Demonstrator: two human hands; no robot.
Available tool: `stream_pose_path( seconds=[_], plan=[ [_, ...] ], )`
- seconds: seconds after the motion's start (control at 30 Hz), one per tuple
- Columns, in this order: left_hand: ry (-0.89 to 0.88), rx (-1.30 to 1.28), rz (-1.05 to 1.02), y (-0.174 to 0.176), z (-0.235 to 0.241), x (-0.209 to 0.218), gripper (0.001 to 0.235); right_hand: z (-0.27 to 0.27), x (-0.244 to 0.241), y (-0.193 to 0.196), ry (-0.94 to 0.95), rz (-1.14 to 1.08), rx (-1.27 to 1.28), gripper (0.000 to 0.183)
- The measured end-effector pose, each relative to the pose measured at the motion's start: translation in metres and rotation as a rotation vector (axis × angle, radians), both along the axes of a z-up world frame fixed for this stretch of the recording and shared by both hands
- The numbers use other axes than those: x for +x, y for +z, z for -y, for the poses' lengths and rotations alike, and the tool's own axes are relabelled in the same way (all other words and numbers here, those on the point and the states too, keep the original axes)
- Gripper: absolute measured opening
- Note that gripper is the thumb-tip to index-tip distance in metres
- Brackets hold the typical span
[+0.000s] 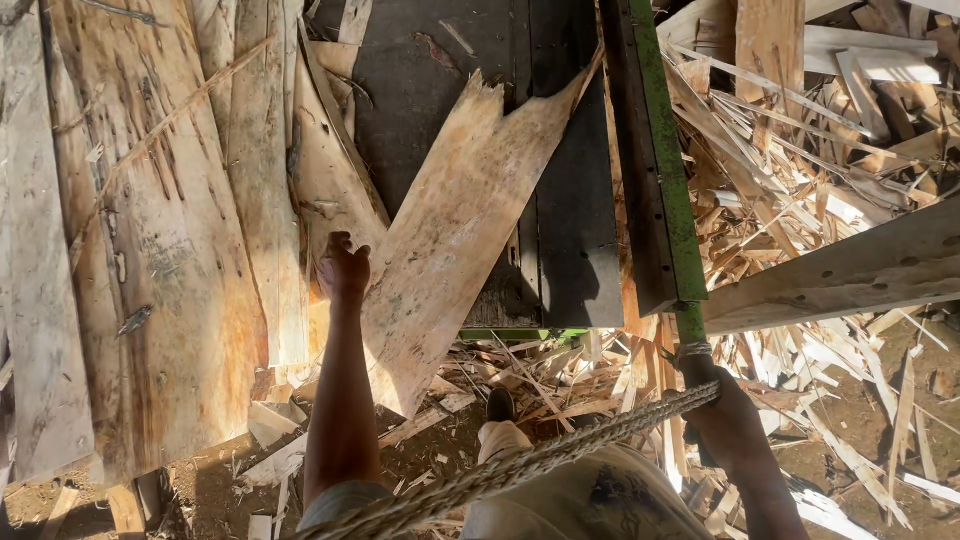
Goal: The person picks up wooden planks from a large pile and places them onto a processing machine. They repeatedly handle the wood, positioning it on the machine's surface and moving it through the mechanism.
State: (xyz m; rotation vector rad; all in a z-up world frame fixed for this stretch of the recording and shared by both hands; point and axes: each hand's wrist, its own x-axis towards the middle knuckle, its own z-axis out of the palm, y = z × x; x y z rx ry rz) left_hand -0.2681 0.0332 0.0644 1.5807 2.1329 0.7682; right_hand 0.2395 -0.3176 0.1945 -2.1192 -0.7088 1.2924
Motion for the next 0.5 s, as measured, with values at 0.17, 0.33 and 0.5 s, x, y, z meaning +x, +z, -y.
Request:
stream_pose_path(
  seconds=[0.17,0.33,0.5],
  plan=[
    [-0.092,-0.651,0.850,-0.008,0.141,0.090,0.041,-0.008,-0.004,0.011,0.051,0.035,-0.022,0.056],
    [0.045,-0.934,1.608,-0.059,0.225,0.140,0.082,-0.011,-0.006,0.011,-0.003,0.005,-0.040,0.058],
    [0.593,-0.029,1.926,-0.140,0.207,0.140,0.084,-0.004,0.003,-0.007,-0.002,0.015,-0.001,0.049]
  ],
)
